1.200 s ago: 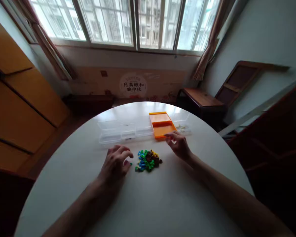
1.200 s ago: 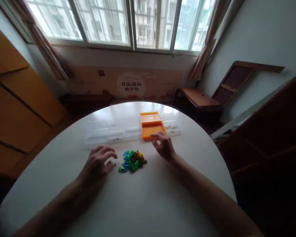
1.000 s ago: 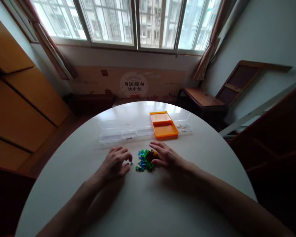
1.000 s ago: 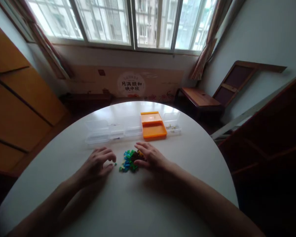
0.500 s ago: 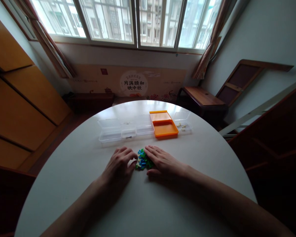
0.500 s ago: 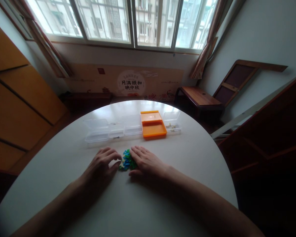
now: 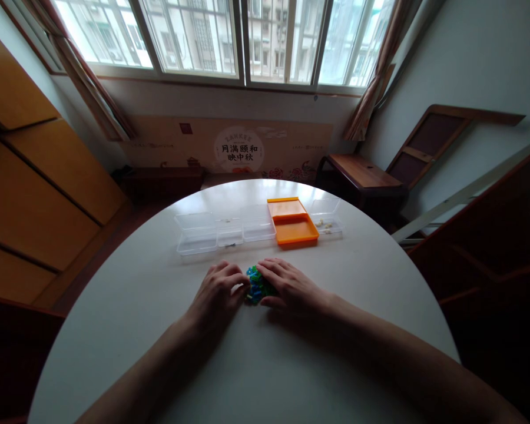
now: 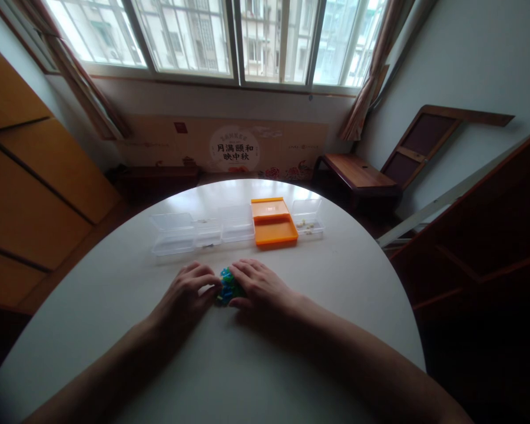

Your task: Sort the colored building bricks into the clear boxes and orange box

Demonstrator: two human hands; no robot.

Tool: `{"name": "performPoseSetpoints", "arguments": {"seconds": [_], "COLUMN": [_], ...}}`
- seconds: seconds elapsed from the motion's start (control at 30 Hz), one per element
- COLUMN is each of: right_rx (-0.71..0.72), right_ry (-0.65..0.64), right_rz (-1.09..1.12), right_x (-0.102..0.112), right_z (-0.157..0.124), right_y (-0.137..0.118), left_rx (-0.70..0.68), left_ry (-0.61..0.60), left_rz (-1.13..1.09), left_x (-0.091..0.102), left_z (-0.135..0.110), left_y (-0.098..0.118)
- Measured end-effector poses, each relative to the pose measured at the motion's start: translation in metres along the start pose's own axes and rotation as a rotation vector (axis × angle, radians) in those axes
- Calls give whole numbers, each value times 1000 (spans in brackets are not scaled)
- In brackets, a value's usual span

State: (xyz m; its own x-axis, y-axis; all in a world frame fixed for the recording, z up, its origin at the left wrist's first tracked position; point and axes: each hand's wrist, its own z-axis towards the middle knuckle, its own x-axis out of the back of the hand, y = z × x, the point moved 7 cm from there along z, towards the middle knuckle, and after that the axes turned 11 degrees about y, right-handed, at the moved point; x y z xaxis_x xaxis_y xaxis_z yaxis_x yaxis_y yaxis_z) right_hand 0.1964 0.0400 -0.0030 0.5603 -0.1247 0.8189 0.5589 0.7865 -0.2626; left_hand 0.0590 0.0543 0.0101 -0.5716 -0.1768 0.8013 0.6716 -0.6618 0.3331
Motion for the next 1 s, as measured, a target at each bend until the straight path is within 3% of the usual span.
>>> {"name": "performPoseSetpoints", "arguments": {"seconds": [0.27, 0.47, 0.7, 1.0], "right_rx": [-21, -37, 2, 98], "right_ry": [109, 292, 476, 442], "right_rz": [55, 87, 116, 73], "right_x": [6, 21, 39, 44], "right_z": [2, 2, -1, 0], "right_y": [2, 0, -7, -17], "left_rx": [100, 276, 493, 576], "left_ry": [7, 17, -20, -31], "left_rz": [-81, -466, -809, -936], "left_x": [-2, -4, -16, -21], "left_z": [2, 8, 6, 5], "left_y": [-7, -8, 7, 9]}}
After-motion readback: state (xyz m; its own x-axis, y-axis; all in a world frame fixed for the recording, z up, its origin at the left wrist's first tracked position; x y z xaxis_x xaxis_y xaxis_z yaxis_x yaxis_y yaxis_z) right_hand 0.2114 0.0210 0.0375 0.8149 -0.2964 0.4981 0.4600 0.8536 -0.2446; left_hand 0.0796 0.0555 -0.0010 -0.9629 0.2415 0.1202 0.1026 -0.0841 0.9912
